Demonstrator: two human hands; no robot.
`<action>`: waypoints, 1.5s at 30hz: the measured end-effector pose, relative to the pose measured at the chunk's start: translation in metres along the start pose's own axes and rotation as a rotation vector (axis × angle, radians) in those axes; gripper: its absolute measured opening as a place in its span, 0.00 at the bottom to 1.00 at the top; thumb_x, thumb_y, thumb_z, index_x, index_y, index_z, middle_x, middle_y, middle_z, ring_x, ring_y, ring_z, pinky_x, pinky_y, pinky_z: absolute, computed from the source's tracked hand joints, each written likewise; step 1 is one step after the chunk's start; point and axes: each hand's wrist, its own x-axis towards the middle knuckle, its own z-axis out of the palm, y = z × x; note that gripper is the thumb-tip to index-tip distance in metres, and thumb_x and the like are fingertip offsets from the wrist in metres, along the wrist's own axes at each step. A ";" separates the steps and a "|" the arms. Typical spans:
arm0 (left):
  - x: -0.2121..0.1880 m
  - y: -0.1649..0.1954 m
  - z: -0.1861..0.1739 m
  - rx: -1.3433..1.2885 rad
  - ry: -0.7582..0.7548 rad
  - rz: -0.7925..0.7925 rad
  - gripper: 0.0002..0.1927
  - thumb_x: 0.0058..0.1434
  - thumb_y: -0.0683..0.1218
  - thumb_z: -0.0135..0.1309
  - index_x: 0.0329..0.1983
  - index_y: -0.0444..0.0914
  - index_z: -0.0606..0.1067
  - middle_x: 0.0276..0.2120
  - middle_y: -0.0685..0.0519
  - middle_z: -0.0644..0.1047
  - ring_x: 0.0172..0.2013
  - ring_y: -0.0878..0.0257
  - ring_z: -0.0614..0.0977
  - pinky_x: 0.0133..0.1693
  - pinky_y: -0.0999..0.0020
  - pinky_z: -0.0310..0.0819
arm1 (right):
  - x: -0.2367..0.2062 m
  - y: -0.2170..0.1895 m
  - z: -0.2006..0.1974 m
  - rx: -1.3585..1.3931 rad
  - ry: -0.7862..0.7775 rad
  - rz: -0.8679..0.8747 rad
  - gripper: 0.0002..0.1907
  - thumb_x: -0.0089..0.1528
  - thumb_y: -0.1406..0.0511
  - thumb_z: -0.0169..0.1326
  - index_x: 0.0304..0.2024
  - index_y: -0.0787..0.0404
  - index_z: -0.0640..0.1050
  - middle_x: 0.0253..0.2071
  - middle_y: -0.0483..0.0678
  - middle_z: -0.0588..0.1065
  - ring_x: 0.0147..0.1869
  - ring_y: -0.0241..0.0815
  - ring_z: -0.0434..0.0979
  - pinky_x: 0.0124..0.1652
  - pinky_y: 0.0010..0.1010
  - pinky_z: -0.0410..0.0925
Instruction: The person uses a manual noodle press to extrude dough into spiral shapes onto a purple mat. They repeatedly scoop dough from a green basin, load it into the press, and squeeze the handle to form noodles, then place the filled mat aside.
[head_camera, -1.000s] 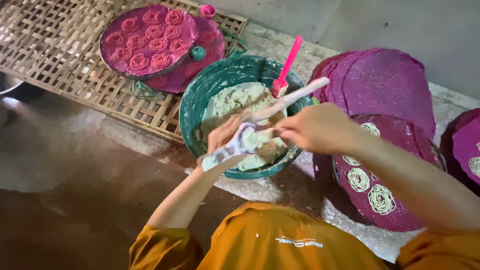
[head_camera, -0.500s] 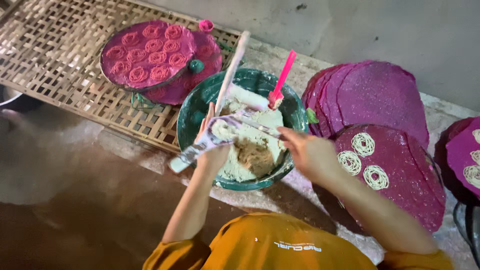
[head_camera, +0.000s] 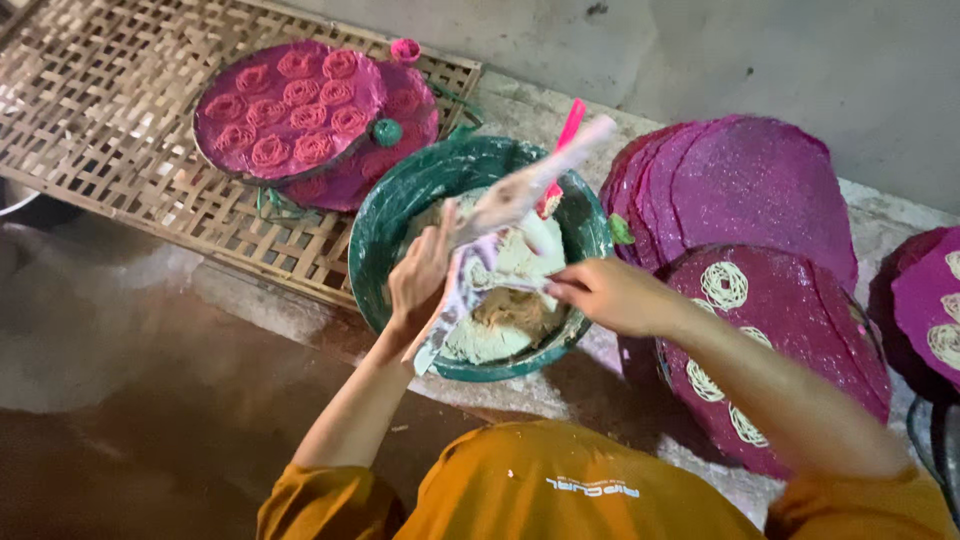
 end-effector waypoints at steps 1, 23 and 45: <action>-0.003 0.005 0.000 -0.129 -0.037 0.008 0.38 0.72 0.49 0.53 0.82 0.42 0.54 0.43 0.51 0.74 0.40 0.56 0.81 0.37 0.61 0.78 | 0.005 -0.007 0.002 -0.136 -0.014 0.045 0.17 0.68 0.56 0.49 0.55 0.51 0.81 0.41 0.55 0.82 0.42 0.50 0.82 0.41 0.41 0.71; -0.052 0.054 -0.023 -1.961 -0.342 -0.396 0.19 0.56 0.37 0.57 0.51 0.36 0.73 0.44 0.51 0.76 0.45 0.62 0.79 0.46 0.68 0.74 | -0.003 -0.002 -0.015 0.529 0.620 -0.598 0.30 0.69 0.62 0.48 0.72 0.59 0.61 0.65 0.57 0.70 0.65 0.55 0.73 0.58 0.51 0.66; -0.044 0.282 -0.062 -0.947 -0.836 0.477 0.24 0.52 0.47 0.64 0.52 0.40 0.74 0.45 0.48 0.78 0.47 0.55 0.81 0.48 0.61 0.76 | -0.263 0.078 0.015 -0.164 0.805 -0.638 0.27 0.66 0.60 0.54 0.66 0.52 0.65 0.60 0.66 0.73 0.61 0.65 0.79 0.54 0.47 0.75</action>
